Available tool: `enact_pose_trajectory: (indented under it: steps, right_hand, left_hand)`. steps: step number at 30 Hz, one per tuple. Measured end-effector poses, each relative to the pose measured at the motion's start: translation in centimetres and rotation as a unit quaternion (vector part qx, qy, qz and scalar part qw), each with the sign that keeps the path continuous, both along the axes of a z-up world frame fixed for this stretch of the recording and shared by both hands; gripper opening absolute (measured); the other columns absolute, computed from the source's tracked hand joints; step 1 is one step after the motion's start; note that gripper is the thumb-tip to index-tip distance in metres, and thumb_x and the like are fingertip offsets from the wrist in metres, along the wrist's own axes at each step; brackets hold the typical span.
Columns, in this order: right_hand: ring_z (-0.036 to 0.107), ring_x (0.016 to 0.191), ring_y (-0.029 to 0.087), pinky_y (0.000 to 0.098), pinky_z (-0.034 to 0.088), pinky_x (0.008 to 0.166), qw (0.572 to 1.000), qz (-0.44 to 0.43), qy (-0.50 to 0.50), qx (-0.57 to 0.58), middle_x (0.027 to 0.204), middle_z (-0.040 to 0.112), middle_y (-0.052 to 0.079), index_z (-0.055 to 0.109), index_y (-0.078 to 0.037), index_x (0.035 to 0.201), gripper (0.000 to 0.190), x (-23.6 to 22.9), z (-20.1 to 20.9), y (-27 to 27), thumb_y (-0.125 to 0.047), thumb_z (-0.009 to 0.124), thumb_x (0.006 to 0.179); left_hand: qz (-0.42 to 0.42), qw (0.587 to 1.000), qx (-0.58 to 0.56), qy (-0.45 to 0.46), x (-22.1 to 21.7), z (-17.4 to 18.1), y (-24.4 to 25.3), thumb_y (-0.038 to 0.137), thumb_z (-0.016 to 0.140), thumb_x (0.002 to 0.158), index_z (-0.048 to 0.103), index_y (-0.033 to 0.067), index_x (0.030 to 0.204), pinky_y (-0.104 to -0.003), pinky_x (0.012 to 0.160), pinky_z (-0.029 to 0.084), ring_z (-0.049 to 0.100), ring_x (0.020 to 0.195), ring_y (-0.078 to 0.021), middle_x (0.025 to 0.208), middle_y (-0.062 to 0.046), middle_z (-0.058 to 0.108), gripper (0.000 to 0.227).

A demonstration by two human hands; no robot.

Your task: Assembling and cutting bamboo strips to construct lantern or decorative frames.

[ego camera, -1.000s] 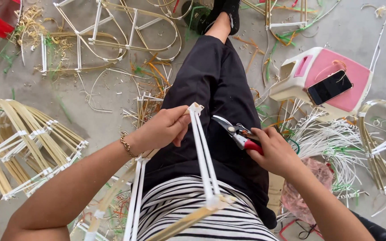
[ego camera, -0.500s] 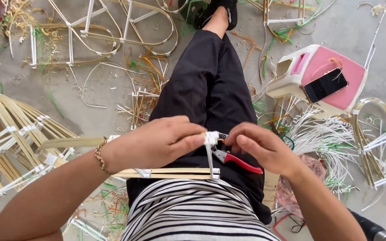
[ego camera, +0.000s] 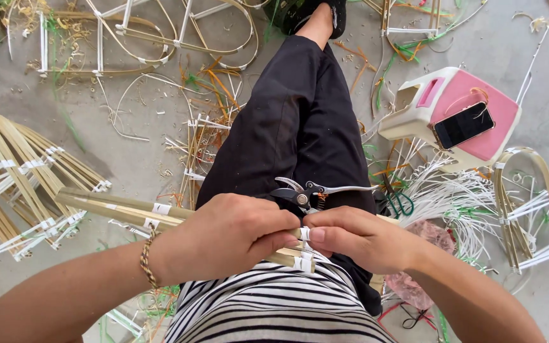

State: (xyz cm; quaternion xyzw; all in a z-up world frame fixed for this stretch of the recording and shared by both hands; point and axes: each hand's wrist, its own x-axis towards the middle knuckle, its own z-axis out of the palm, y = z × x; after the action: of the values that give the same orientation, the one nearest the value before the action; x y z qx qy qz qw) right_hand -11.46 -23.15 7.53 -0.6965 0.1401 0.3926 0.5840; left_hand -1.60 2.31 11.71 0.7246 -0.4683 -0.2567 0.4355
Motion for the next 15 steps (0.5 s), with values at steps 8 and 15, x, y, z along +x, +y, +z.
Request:
enact_pose_trajectory:
  steps: [8,15]
  right_hand:
    - [0.070,0.100,0.012,0.0274,0.054,0.091,0.988,0.107,-0.084,-0.069,0.106,0.075,0.004,0.070,-0.010,0.125,0.040,0.8,0.9,0.7,-0.034,0.059,0.096]
    - [0.067,0.089,0.014,0.0303,0.055,0.084,0.992,0.106,-0.073,-0.013,0.093,0.073,0.008,0.070,-0.006,0.119,0.037,1.3,-0.2,0.9,-0.034,0.053,0.100]
  left_hand:
    - [0.022,0.998,-0.016,-0.060,-0.4,-0.2,0.2,0.022,0.068,0.096,0.070,0.0077,0.098,-0.040,0.060,0.053,0.068,0.069,-0.0292,0.077,-0.008,0.067,0.015]
    - [0.017,0.997,-0.010,-0.070,0.0,-1.1,-0.6,0.023,0.067,0.096,0.069,0.0068,0.091,-0.042,0.059,0.053,0.067,0.066,-0.0309,0.075,-0.008,0.065,0.017]
